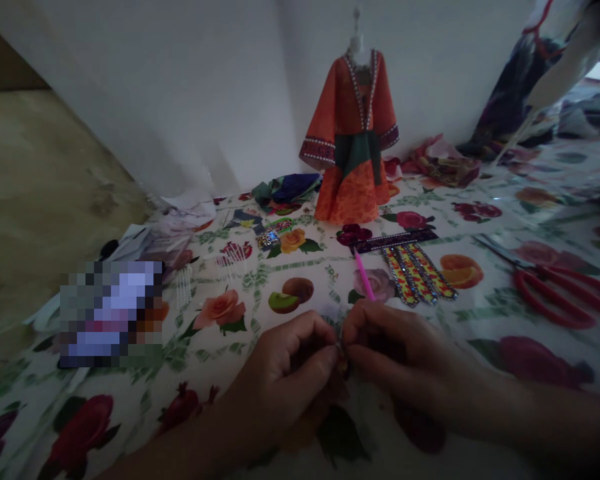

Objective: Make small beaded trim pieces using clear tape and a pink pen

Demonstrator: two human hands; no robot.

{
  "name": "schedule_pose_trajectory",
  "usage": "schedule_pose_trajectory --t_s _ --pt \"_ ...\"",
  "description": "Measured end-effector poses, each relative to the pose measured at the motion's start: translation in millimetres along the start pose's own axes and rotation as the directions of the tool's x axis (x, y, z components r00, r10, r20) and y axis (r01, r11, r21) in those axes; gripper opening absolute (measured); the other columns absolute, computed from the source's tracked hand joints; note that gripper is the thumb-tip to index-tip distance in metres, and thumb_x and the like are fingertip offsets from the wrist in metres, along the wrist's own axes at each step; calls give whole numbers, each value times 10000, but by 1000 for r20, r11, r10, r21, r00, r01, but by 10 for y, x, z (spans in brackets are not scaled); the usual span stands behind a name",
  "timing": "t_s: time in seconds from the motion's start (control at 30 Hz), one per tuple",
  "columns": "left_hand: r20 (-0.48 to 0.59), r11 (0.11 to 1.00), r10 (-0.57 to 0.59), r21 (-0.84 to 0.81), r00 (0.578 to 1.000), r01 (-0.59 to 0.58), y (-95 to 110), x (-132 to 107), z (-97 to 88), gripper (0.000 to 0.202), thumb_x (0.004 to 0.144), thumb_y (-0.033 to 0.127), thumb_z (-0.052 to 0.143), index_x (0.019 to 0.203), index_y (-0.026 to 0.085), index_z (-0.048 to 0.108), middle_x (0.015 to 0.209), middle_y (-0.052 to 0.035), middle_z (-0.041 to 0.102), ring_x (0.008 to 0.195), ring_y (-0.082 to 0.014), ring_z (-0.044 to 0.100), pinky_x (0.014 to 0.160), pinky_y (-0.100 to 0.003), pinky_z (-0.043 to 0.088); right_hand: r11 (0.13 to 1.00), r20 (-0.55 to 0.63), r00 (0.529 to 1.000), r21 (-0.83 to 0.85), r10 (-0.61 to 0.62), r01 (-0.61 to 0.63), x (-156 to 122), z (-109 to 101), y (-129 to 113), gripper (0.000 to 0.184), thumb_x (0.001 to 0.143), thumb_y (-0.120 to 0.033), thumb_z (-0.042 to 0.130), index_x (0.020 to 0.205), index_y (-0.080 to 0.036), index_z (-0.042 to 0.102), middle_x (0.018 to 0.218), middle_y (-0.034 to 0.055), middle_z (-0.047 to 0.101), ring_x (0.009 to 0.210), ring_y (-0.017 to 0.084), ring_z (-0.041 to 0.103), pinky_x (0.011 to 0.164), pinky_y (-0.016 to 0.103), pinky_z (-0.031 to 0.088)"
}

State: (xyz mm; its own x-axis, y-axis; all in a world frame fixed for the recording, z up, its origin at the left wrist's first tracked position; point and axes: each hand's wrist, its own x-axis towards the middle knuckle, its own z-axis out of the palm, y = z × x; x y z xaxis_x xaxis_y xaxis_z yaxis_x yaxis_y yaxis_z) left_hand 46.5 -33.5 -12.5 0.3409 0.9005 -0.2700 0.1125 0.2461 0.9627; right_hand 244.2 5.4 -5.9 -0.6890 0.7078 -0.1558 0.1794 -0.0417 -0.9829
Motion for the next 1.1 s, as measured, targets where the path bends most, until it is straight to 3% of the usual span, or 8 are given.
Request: schedule_pose_trajectory --t_s 0.37,0.7,0.9,1.1 --pt "5 1000 8 18 1000 -8 16 -8 -7 86 944 242 528 883 195 566 738 -2 678 676 -127 631 626 -218 496 1000 -11 1000 -19 16 -16 -8 8 -46 98 949 -161 530 852 -177 521 654 -72 546 435 14 460 386 116 349" --pt "5 1000 -1 23 1000 1 -11 5 -19 105 962 273 531 902 191 561 751 -5 687 687 -132 638 628 -221 488 1000 -21 999 -8 -30 29 7 9 9 90 946 -148 539 860 -171 541 689 -50 590 578 41 509 498 116 399" --pt "10 1000 -3 3 1000 3 -9 8 -10 111 962 273 529 890 193 558 751 -1 678 678 -126 633 620 -219 491 1000 -13 1000 -5 -27 27 7 7 16 82 944 -152 536 865 -175 537 693 -52 583 517 33 479 446 121 381" --pt "7 999 33 21 999 -33 -20 -3 -8 106 959 255 537 876 191 554 744 6 666 674 -112 619 613 -205 479 1000 -1 1000 0 -5 5 2 12 35 65 948 -165 535 885 -176 540 729 -36 604 577 54 526 500 140 424"
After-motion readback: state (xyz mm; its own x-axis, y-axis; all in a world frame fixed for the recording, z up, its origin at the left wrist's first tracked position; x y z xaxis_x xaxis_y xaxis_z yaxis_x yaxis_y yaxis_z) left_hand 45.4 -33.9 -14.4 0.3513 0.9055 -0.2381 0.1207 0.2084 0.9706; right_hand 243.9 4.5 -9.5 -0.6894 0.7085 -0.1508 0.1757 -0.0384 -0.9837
